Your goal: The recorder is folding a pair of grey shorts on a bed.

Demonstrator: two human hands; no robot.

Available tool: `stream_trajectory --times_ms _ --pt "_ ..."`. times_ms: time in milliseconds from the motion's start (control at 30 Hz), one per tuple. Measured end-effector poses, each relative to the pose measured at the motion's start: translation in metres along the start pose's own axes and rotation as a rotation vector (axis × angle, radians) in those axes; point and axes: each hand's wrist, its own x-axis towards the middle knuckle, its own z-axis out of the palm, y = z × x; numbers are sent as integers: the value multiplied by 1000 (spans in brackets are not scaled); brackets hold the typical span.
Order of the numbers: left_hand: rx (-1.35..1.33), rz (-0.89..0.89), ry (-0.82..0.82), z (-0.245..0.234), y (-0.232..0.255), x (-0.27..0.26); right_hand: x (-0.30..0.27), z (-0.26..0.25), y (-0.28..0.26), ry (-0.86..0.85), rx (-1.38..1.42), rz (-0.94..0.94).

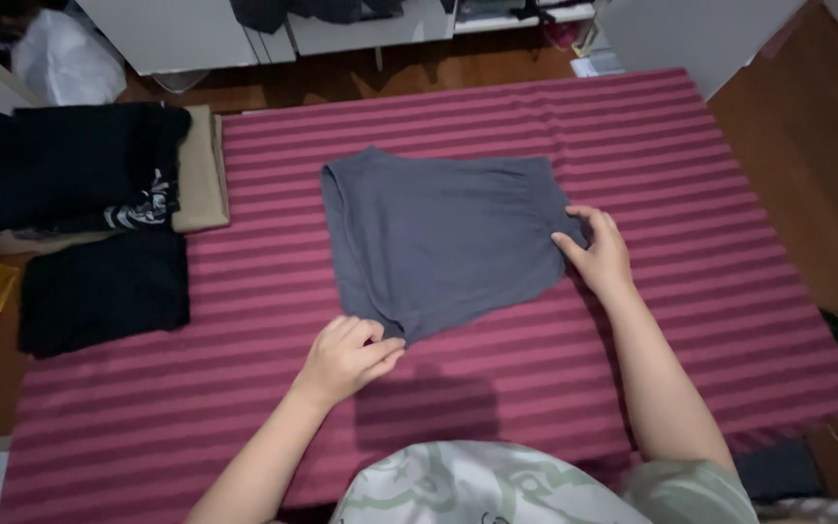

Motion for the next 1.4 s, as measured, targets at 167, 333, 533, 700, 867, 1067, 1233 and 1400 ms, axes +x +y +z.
stream_trajectory --times_ms 167,333,533,700,867,1067,1233,1400 --pt "69 -338 -515 19 6 -6 1 -9 -10 -145 133 -9" --pt "67 -341 -470 35 10 -9 -3 -21 0 -231 221 -210" --pt "-38 -382 -446 22 9 -3 2 -19 13 -269 240 -177" --pt "21 -226 -323 12 7 2 19 16 71 -232 517 82" --pt "-145 -180 -315 -3 13 10 14 0 33 -208 572 195" --pt "95 -454 -496 9 9 7 25 24 66 -93 689 293" --pt "117 -297 -316 32 -20 -19 28 27 74 -19 777 234" --pt "-168 -417 132 -50 -12 44 18 -18 19 186 797 137"
